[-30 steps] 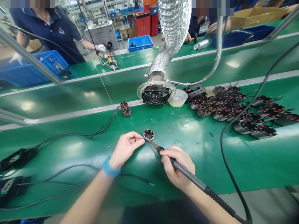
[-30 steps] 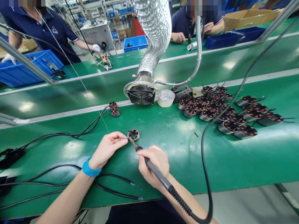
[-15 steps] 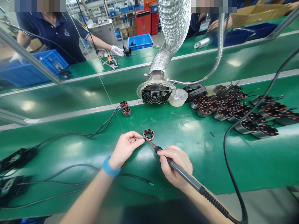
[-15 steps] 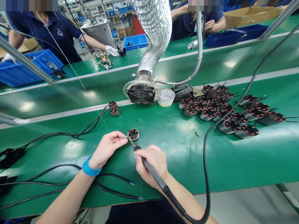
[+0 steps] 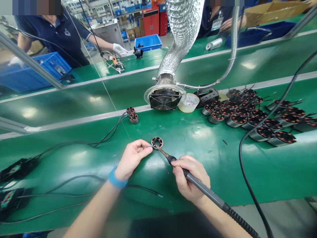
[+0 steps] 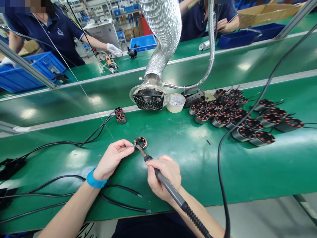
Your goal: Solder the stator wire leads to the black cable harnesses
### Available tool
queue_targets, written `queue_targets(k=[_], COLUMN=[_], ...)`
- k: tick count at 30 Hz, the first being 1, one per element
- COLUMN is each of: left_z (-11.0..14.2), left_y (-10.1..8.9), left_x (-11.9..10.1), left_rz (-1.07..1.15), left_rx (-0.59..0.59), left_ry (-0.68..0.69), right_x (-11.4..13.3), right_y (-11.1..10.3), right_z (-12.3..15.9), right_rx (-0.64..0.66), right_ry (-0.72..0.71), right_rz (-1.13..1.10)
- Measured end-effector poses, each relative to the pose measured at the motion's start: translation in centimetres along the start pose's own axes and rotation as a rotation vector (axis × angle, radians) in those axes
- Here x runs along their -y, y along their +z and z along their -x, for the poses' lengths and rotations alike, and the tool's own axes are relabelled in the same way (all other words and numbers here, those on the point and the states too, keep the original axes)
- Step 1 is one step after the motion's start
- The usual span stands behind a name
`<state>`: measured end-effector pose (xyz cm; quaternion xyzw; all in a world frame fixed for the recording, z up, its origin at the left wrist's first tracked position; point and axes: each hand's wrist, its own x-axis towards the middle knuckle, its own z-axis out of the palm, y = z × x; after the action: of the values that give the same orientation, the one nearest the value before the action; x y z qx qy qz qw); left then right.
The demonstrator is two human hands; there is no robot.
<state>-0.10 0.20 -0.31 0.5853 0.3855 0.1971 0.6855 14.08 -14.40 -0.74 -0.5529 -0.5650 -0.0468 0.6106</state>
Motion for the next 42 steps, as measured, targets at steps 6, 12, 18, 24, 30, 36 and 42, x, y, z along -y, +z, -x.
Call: queue_targets(k=[6, 12, 18, 24, 30, 36, 42], left_z=[0.2, 0.1, 0.0, 0.1, -0.2, -0.3, -0.2], left_y=[0.4, 0.4, 0.2, 0.2, -0.1, -0.3, -0.4], left_x=[-0.2, -0.3, -0.3, -0.4, -0.4, -0.2, -0.1], left_rz=[0.056, 0.1, 0.12, 0.14, 0.264, 0.277, 0.253], left_rx=[-0.003, -0.012, -0.04, -0.012, 0.086, 0.09, 0.07], left_ry=[-0.032, -0.061, -0.062, -0.119, -0.19, -0.175, -0.177], right_x=[-0.2, -1.6, -3.7, -4.5, -4.4, -4.9, -5.1], right_y=[0.1, 0.8, 2.0, 2.9, 2.9, 2.9, 3.1], right_z=[0.1, -0.7, -2.3, -1.9, -1.7, -1.5, -1.1], right_rx=[0.001, 0.16, 0.495, 0.469, 0.433, 0.425, 0.387], right_ry=[0.018, 0.118, 0.192, 0.209, 0.225, 0.213, 0.215], right_rz=[0.0, 0.122, 0.038, 0.013, -0.012, -0.021, -0.035])
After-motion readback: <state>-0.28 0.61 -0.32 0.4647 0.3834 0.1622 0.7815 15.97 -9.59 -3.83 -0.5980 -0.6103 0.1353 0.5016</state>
